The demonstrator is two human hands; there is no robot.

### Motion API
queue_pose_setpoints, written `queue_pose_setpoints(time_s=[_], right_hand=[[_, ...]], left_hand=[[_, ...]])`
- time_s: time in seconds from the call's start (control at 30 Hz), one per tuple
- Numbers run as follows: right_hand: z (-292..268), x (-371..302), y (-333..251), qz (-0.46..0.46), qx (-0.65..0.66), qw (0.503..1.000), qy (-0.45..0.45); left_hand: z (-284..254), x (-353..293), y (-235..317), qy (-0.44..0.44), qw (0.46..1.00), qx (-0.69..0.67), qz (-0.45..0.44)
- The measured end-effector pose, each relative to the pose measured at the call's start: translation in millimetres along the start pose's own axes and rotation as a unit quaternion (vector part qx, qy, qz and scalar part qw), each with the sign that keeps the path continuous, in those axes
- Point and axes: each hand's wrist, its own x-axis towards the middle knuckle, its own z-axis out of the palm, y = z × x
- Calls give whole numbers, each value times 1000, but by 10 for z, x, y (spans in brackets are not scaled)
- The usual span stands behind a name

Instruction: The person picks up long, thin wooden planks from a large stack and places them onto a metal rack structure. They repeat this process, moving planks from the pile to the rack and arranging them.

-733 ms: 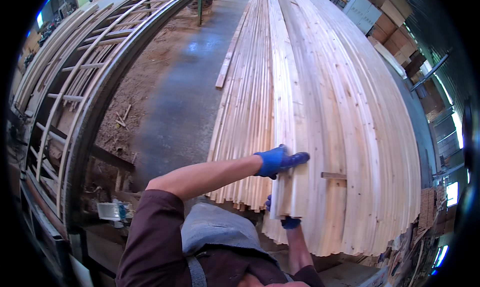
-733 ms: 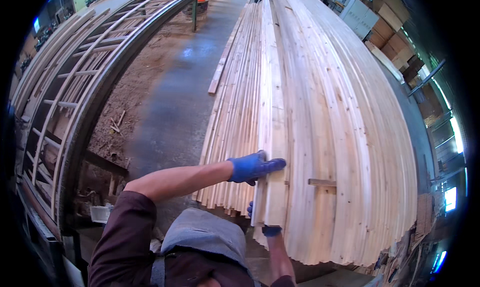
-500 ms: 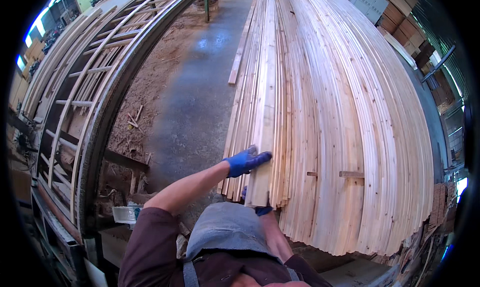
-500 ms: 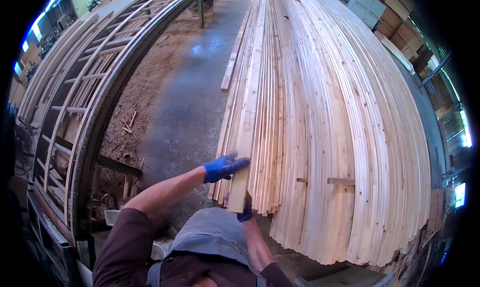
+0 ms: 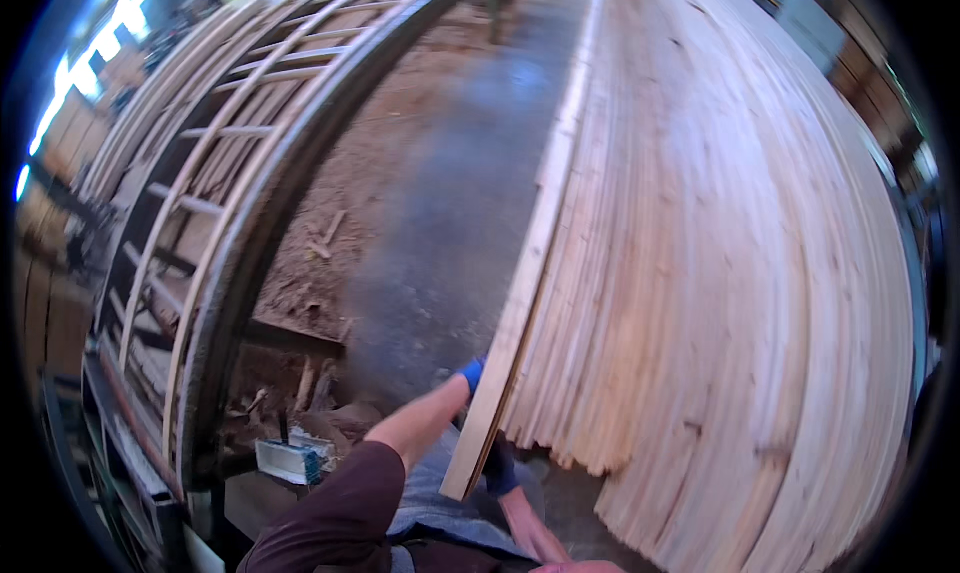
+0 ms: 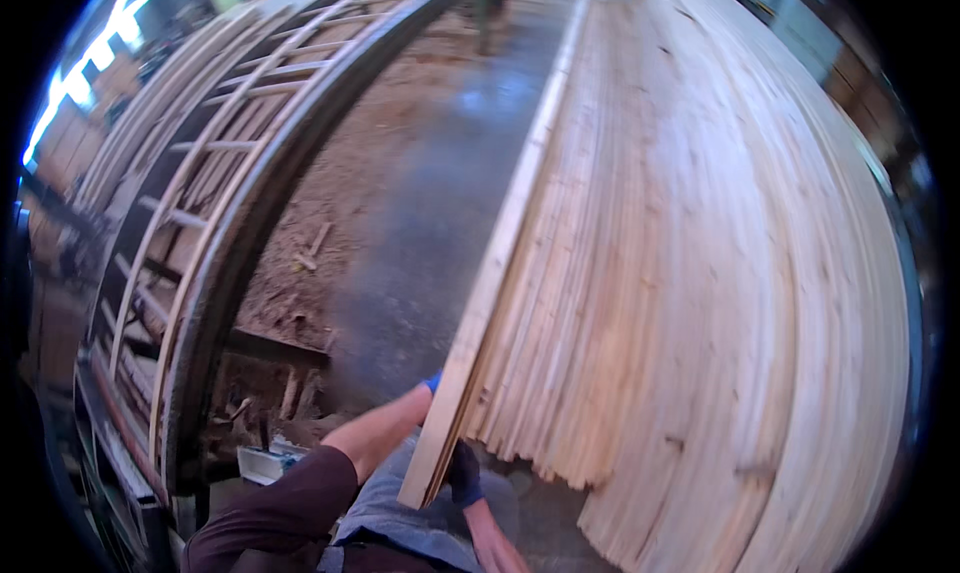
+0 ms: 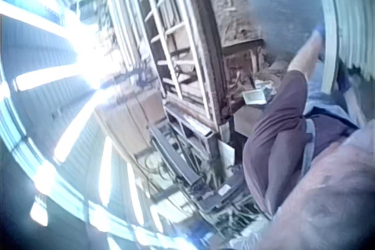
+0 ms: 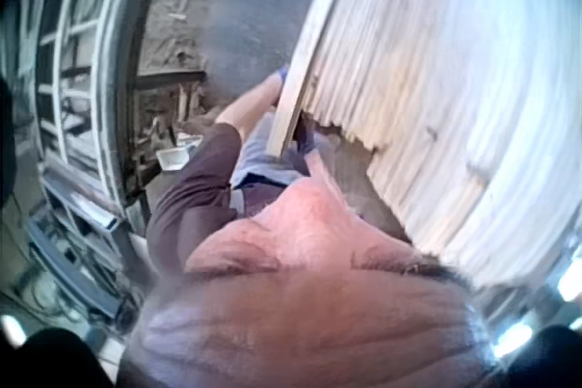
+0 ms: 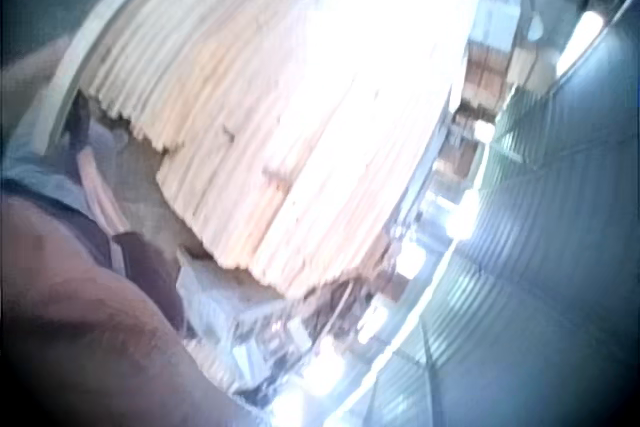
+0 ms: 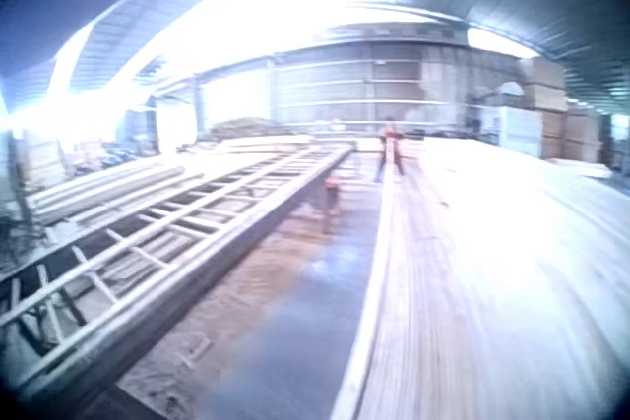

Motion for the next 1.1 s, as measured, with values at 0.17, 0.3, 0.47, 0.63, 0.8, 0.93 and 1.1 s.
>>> queue_pose_setpoints(time_s=[0.17,0.3,0.47,0.63,0.8,0.93,1.1], right_hand=[[1033,310,222,301,-9,954,7],[1633,679,411,328,-165,911,-190],[2397,1675,-620,359,-312,802,-361],[3014,3275,-1712,240,-19,931,-273],[4195,4477,-2234,79,58,929,-356],[5140,3786,-2093,317,244,874,-276],[5140,3796,-1290,113,-139,853,-490]], left_hand=[[-1124,-148,120,-13,994,-109,-13],[-2084,-438,471,45,984,-168,-30],[-2790,-1300,812,32,998,-4,50],[-3257,-1915,337,89,995,-35,-22],[-3734,-2438,197,114,989,91,-14],[-3680,-2949,919,181,966,183,9],[-3981,-2235,2599,184,976,99,58]])
